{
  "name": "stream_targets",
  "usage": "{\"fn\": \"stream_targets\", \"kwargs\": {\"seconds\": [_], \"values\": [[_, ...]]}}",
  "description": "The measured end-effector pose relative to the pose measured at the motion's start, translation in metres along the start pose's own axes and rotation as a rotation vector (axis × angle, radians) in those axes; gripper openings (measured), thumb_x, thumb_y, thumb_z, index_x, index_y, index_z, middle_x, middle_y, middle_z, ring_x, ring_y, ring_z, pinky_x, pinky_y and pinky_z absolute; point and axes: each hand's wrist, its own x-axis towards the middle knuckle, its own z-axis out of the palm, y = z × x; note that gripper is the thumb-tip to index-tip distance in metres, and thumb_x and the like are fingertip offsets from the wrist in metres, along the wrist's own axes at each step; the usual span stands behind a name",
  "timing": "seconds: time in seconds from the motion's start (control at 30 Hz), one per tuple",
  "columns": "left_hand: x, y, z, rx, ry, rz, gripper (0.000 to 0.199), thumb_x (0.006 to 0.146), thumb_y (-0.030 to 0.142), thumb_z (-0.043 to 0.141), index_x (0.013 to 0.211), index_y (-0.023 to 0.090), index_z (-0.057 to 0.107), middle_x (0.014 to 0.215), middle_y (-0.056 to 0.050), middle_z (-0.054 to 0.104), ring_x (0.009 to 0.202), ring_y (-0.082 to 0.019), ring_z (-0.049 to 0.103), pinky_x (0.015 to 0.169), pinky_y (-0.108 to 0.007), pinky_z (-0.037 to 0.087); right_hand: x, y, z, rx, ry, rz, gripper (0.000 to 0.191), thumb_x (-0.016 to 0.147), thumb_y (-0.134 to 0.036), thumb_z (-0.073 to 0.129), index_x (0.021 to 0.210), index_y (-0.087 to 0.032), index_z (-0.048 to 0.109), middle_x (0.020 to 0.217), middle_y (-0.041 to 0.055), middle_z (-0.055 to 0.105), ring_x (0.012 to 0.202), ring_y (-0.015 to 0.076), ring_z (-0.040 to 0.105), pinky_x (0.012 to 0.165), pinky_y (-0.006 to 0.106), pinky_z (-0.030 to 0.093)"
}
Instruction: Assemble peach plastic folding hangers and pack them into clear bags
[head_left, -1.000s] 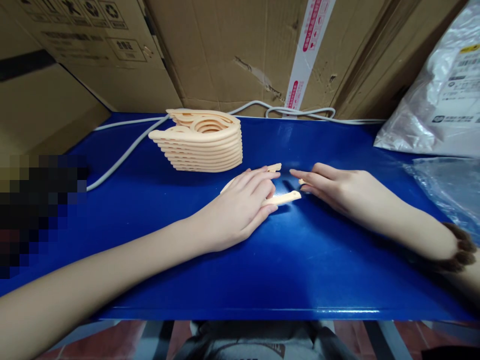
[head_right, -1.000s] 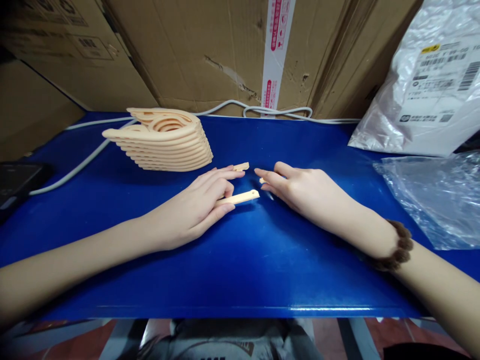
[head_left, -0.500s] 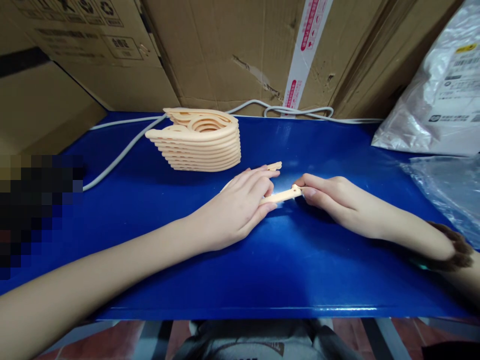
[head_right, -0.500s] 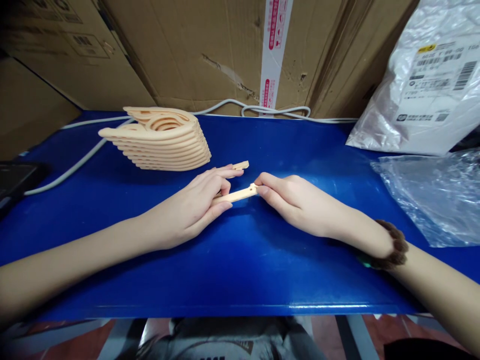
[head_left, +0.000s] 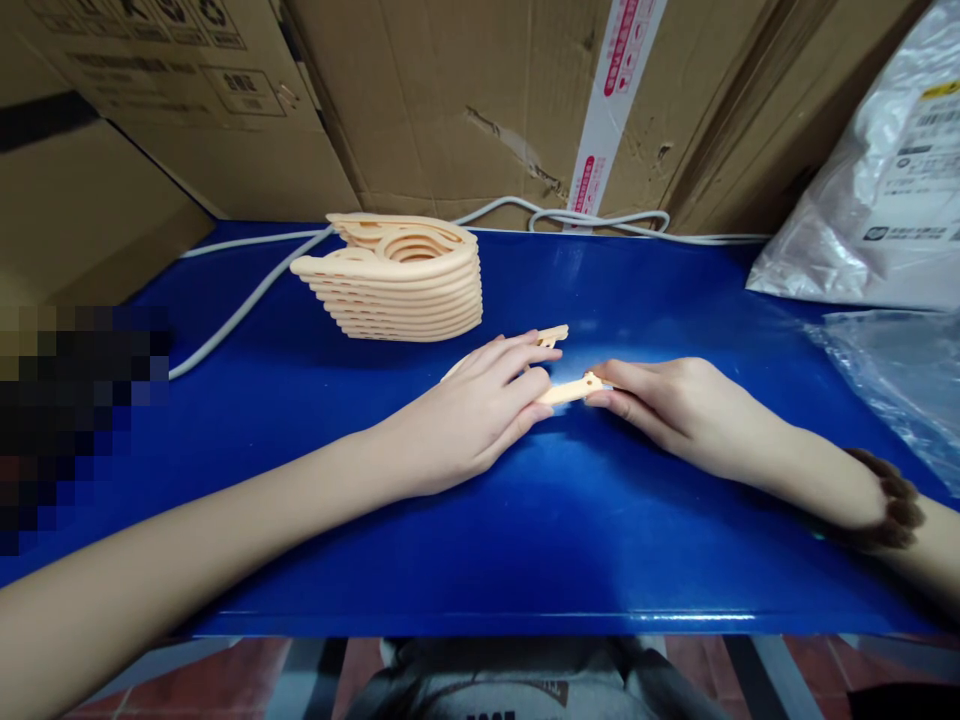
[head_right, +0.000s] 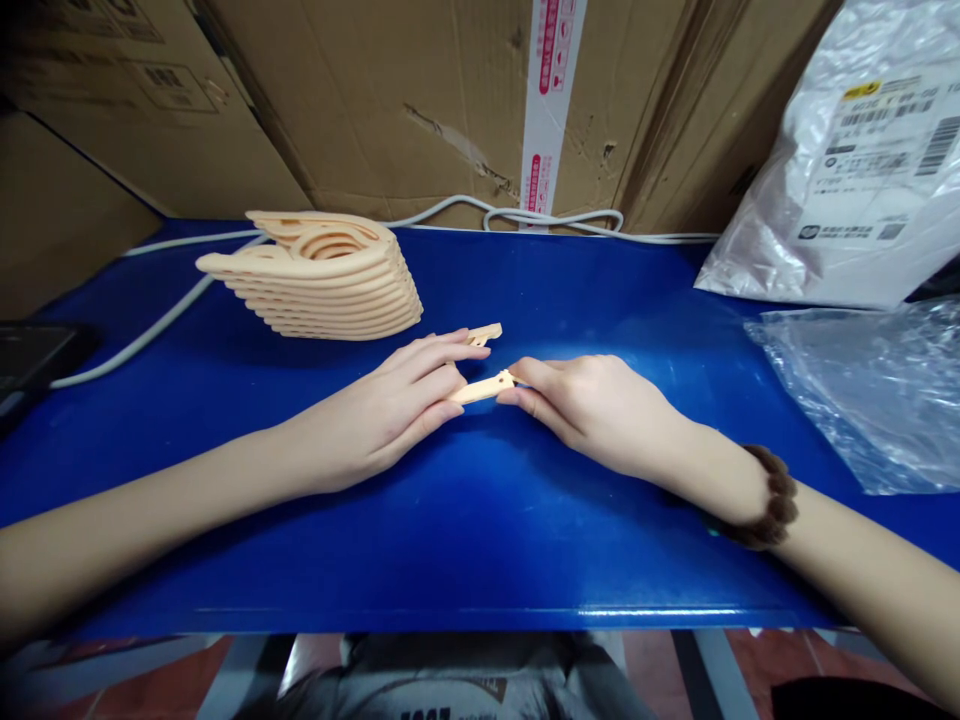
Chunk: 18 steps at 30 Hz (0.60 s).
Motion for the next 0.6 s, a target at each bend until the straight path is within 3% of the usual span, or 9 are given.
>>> {"fn": "stream_targets", "kwargs": {"seconds": [0.17, 0.33, 0.6], "values": [[-0.0002, -0.0013, 0.0004, -0.004, -0.024, -0.005, 0.027, 0.109, 0.031, 0.034, 0.112, 0.017, 0.058, 0.153, -0.015, 0.048, 0.153, -0.028, 0.031, 0.128, -0.055, 0.025, -0.0032, 0.0023, 0.0048, -0.244, 0.066, -0.066, 0.051, 0.112, -0.046, 0.021, 0.104, -0.018, 0.062, 0.084, 0.0055, 0.074, 0.058, 0.0173, 0.066, 0.051, 0.028, 0.032], [0.0004, -0.0012, -0.0001, 0.01, -0.036, -0.015, 0.028, 0.109, 0.03, 0.035, 0.11, 0.016, 0.058, 0.152, -0.016, 0.049, 0.152, -0.03, 0.032, 0.127, -0.056, 0.026, -0.0036, 0.0034, 0.0077, -0.462, 0.101, -0.131, 0.049, 0.113, -0.04, 0.021, 0.102, -0.017, 0.063, 0.091, 0.0058, 0.075, 0.056, 0.0148, 0.063, 0.049, 0.03, 0.026], [0.0014, -0.0004, -0.0022, 0.012, -0.029, 0.004, 0.032, 0.11, 0.032, 0.031, 0.11, 0.016, 0.058, 0.151, -0.016, 0.05, 0.151, -0.029, 0.034, 0.127, -0.054, 0.027, -0.0039, 0.0003, 0.0064, -0.594, 0.171, -0.179, 0.041, 0.112, -0.034, 0.029, 0.102, -0.018, 0.065, 0.077, 0.0017, 0.068, 0.06, 0.0145, 0.063, 0.051, 0.03, 0.027]]}}
